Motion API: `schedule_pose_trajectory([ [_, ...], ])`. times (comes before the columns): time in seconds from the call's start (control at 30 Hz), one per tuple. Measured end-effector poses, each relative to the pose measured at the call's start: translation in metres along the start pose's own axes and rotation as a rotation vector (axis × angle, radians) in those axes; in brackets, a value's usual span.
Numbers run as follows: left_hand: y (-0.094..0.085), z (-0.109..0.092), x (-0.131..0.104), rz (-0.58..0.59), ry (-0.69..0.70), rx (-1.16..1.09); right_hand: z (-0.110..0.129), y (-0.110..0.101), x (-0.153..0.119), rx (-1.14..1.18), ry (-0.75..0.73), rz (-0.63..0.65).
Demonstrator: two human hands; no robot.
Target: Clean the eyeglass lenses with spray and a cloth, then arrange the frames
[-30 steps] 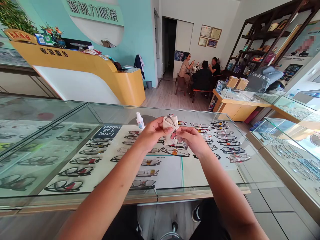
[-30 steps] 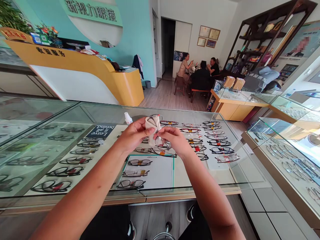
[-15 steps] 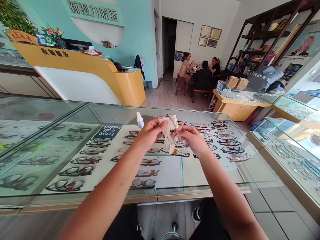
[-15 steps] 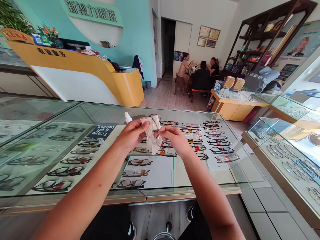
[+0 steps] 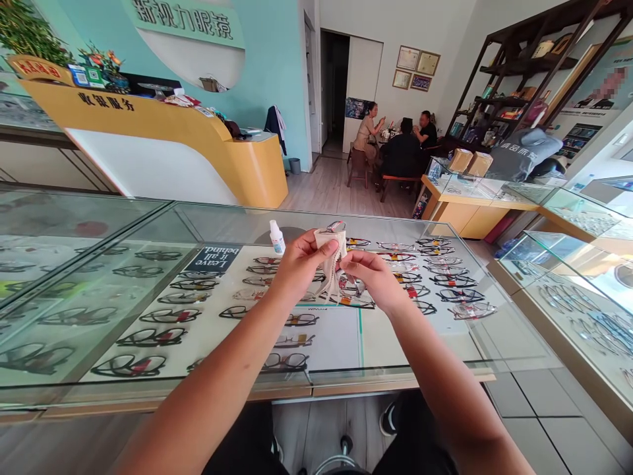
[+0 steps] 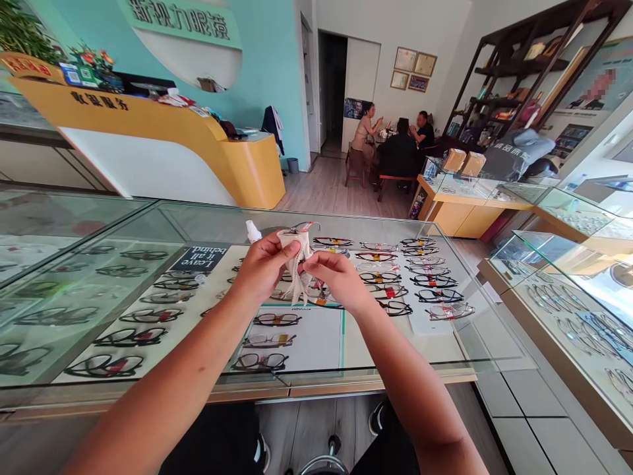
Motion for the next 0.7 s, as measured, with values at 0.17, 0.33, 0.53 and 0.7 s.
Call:
schedule_pose_trajectory([
  [0.17,-0.003,0.009,0.000,-0.080,-0.086,-0.075,-0.001,0.008,-0.001,0.029,-0.001,0.022],
  [0.33,-0.005,0.017,0.007,-0.013,-0.174,-0.181,0.000,-0.001,-0.001,0.020,-0.014,-0.049],
  [0.53,-0.013,0.020,0.010,-0.052,-0.154,-0.134,0.013,-0.022,0.000,0.022,-0.173,-0.205],
  [0.7,0.002,0.019,0.002,0.087,-0.154,0.013,0.024,-0.033,-0.001,0.017,-0.277,-0.278],
])
Point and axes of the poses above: each hand's wrist, its own x-axis towards the middle knuckle, its own y-axis out of the palm, z = x × y, the point moved 7 cm from there along x, towards the middle knuckle, and after that the axes turned 6 degrees about -y, right-handed, at the moved point
